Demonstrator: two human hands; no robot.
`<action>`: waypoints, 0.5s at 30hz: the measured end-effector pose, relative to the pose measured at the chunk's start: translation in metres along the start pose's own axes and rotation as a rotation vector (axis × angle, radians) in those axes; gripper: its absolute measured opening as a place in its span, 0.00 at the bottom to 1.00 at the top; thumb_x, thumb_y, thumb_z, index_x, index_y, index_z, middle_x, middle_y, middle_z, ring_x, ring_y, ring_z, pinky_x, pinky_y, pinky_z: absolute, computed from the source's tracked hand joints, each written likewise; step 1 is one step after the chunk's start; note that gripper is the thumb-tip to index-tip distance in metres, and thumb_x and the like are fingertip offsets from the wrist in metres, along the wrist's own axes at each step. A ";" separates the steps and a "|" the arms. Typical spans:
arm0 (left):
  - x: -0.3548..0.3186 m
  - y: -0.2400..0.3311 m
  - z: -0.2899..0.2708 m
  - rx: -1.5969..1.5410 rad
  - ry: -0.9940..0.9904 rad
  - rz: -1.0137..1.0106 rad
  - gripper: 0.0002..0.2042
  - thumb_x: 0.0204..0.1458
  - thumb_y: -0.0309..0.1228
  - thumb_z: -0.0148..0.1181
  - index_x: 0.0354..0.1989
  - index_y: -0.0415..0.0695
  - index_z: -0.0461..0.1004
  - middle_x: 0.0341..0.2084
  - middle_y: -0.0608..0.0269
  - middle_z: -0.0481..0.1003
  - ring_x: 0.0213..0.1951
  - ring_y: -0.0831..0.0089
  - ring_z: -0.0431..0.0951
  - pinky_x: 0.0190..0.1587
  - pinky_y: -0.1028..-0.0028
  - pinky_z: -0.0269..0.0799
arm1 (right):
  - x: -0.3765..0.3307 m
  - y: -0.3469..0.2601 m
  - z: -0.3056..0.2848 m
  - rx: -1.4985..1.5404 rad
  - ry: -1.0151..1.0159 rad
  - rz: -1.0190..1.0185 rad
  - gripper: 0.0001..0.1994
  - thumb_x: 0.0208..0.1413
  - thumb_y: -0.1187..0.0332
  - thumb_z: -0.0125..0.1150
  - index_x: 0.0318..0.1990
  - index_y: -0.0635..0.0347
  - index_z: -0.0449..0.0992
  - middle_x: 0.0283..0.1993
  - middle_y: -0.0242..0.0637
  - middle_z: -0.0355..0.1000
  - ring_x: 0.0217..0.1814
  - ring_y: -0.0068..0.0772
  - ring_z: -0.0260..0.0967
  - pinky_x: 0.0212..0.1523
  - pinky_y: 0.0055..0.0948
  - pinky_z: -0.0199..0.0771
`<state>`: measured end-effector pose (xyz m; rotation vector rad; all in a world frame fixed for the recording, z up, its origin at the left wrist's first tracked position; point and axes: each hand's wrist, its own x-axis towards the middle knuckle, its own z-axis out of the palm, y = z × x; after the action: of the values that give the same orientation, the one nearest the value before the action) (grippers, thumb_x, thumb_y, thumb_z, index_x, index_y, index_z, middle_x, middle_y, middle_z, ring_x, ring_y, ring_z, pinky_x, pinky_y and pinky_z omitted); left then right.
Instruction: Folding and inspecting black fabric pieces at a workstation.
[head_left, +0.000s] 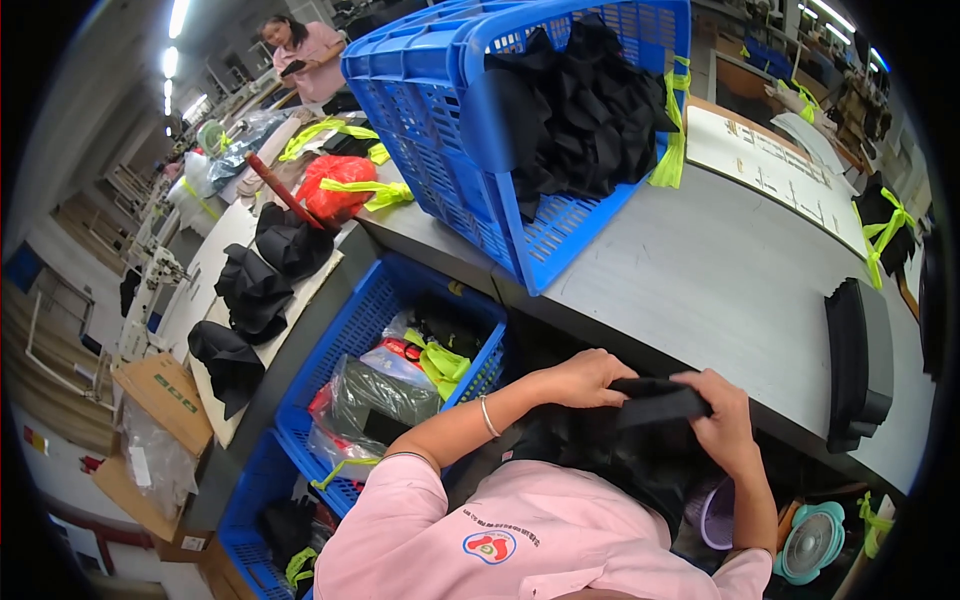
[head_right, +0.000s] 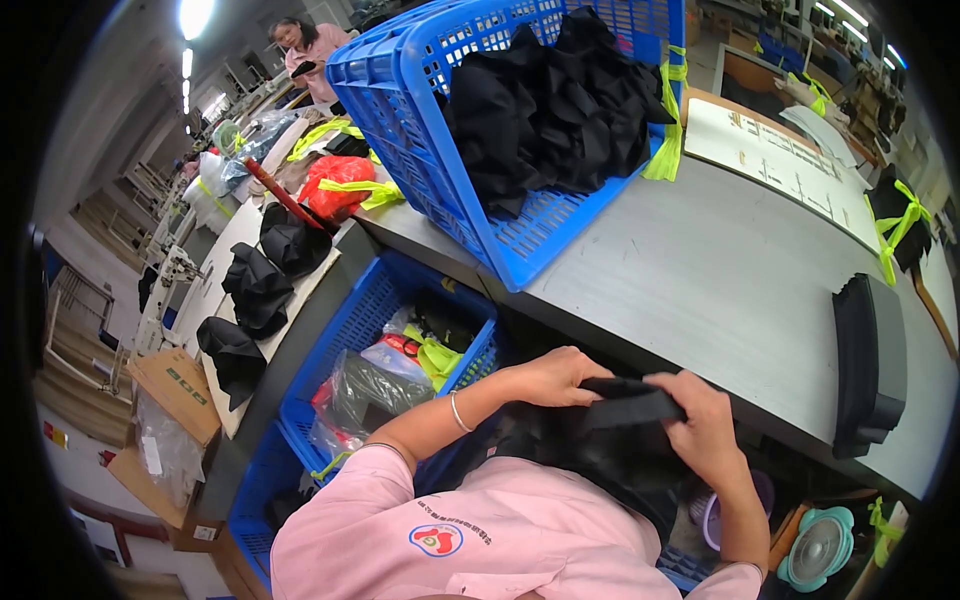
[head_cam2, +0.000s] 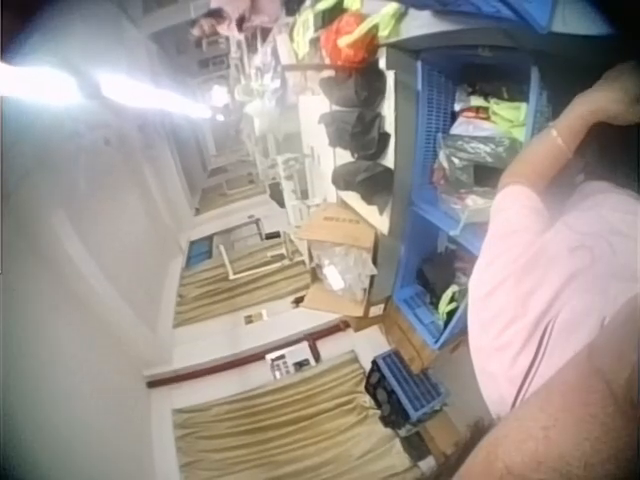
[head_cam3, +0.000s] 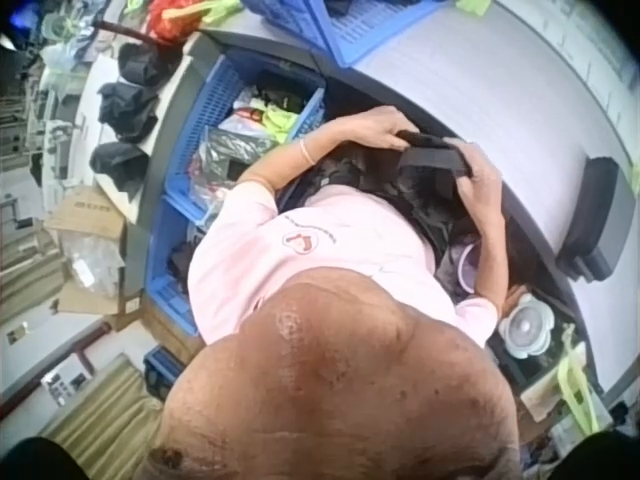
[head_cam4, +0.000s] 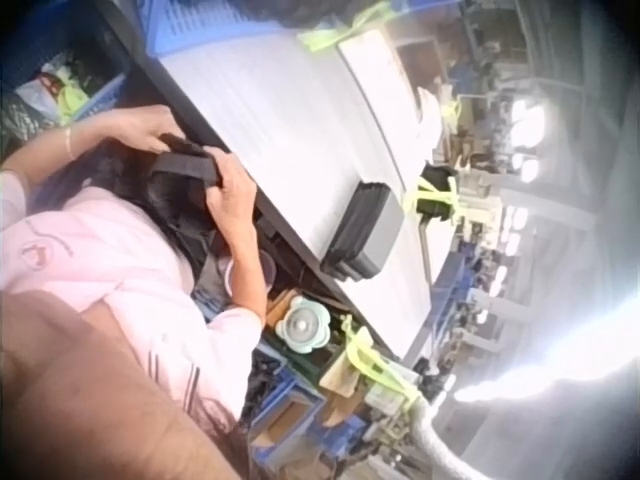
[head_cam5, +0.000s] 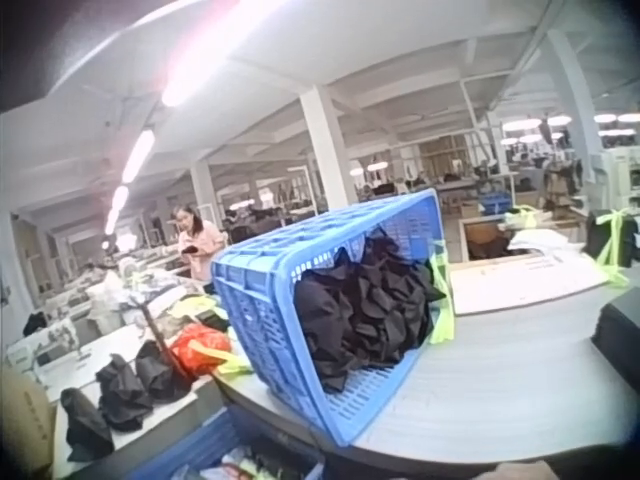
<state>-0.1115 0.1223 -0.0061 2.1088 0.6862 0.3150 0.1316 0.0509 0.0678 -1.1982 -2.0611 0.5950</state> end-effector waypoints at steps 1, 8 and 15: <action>0.000 0.012 -0.002 -0.023 0.038 -0.005 0.17 0.49 0.35 0.63 0.48 0.44 0.78 0.28 0.45 0.78 0.34 0.47 0.78 0.39 0.57 0.72 | 0.000 0.002 0.002 0.020 0.055 0.033 0.21 0.41 0.85 0.57 0.46 0.59 0.80 0.37 0.44 0.77 0.36 0.47 0.77 0.37 0.33 0.75; -0.009 0.017 -0.029 0.068 0.309 -0.094 0.13 0.50 0.29 0.58 0.42 0.33 0.76 0.29 0.38 0.76 0.32 0.52 0.81 0.37 0.63 0.75 | 0.024 0.031 -0.013 0.080 0.189 0.226 0.11 0.62 0.70 0.55 0.47 0.63 0.80 0.37 0.40 0.80 0.36 0.36 0.77 0.37 0.27 0.74; -0.020 -0.050 -0.009 -1.042 0.550 -0.144 0.13 0.58 0.29 0.62 0.50 0.38 0.78 0.45 0.68 0.79 0.47 0.78 0.75 0.54 0.76 0.67 | -0.004 0.059 -0.007 0.631 0.337 0.443 0.15 0.66 0.64 0.55 0.52 0.66 0.77 0.44 0.38 0.77 0.40 0.23 0.75 0.38 0.20 0.73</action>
<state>-0.1497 0.1403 -0.0404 0.9682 0.7468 0.9531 0.1717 0.0757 0.0320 -1.2525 -1.1893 1.0685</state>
